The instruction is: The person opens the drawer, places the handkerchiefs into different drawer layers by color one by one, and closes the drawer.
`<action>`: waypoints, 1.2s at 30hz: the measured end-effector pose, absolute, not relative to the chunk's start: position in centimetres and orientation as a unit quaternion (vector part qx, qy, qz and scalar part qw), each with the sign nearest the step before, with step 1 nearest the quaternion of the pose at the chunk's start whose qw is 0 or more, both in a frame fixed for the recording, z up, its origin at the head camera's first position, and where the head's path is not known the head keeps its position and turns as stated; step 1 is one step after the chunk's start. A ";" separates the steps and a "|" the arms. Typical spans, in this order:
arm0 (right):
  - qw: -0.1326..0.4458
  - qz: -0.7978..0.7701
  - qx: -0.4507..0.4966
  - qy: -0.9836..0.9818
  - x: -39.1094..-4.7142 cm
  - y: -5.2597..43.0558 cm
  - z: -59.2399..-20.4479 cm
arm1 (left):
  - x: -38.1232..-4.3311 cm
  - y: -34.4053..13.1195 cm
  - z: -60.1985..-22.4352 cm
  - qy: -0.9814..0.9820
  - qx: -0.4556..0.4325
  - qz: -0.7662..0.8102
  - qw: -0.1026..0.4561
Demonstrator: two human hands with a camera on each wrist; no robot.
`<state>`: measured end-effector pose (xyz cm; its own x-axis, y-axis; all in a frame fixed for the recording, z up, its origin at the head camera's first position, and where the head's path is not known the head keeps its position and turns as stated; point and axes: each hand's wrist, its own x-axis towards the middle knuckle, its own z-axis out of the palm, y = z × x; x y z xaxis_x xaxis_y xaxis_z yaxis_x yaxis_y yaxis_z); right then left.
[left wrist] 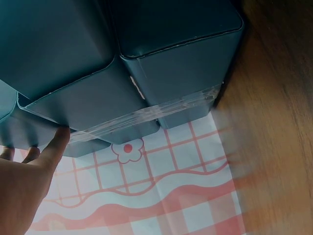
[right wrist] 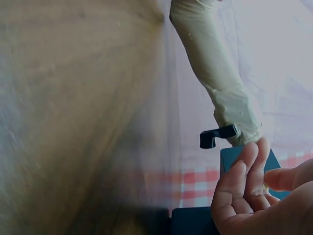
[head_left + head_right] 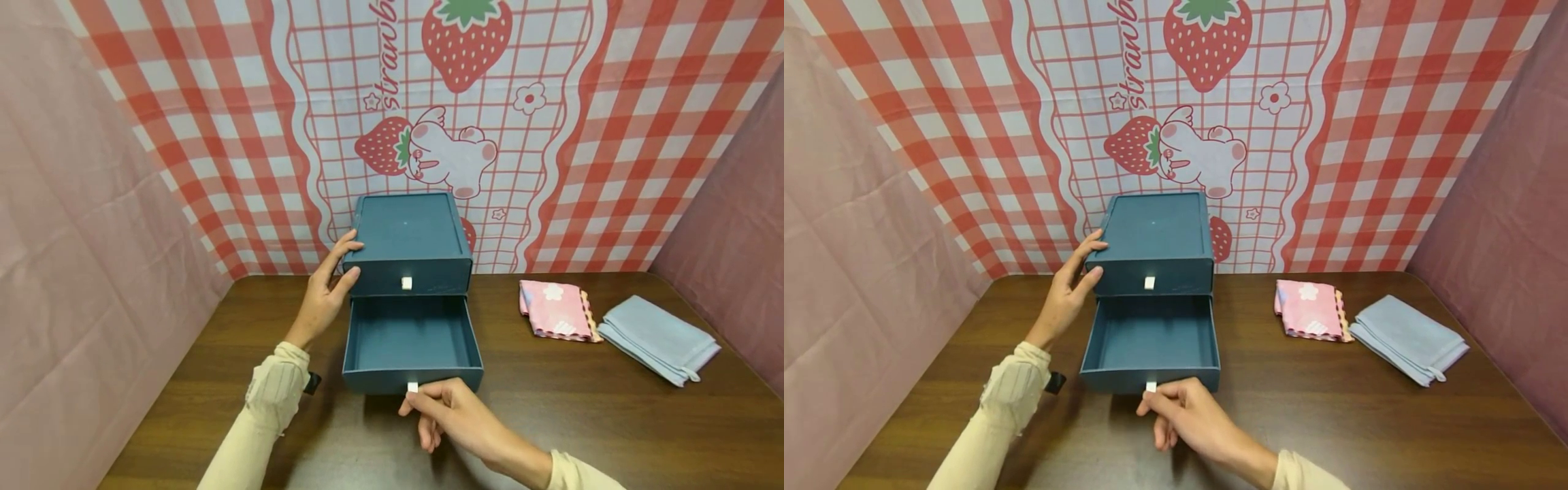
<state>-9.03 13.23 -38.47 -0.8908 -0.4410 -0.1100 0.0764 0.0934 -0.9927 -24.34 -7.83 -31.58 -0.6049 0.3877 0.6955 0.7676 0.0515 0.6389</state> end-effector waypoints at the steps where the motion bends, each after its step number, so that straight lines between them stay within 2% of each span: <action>1: 0.196 -0.662 -0.128 0.712 -8.9 13.2 -38.5 | -24.3 -7.8 -31.6 -0.705 -0.410 -0.553 0.172; 17: 0.216 -0.679 -0.168 0.681 -6.1 13.5 -39.2 | -24.3 -7.5 -31.7 -0.700 -0.406 -0.563 0.168; 27: 0.221 -0.677 -0.132 0.689 -5.7 13.5 -39.7 | -24.1 -7.5 -31.8 -0.708 -0.398 -0.557 0.171; 36: 0.209 -0.693 -0.161 0.671 -5.7 12.8 -40.3 | -24.2 -7.4 -31.7 -0.711 -0.399 -0.552 0.176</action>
<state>-5.70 12.82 -40.32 -0.8604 -0.5063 -0.0573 0.0736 -0.0122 -0.9972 -24.17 -7.40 -31.73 -0.6195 0.3723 0.6911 0.7619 0.0728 0.6437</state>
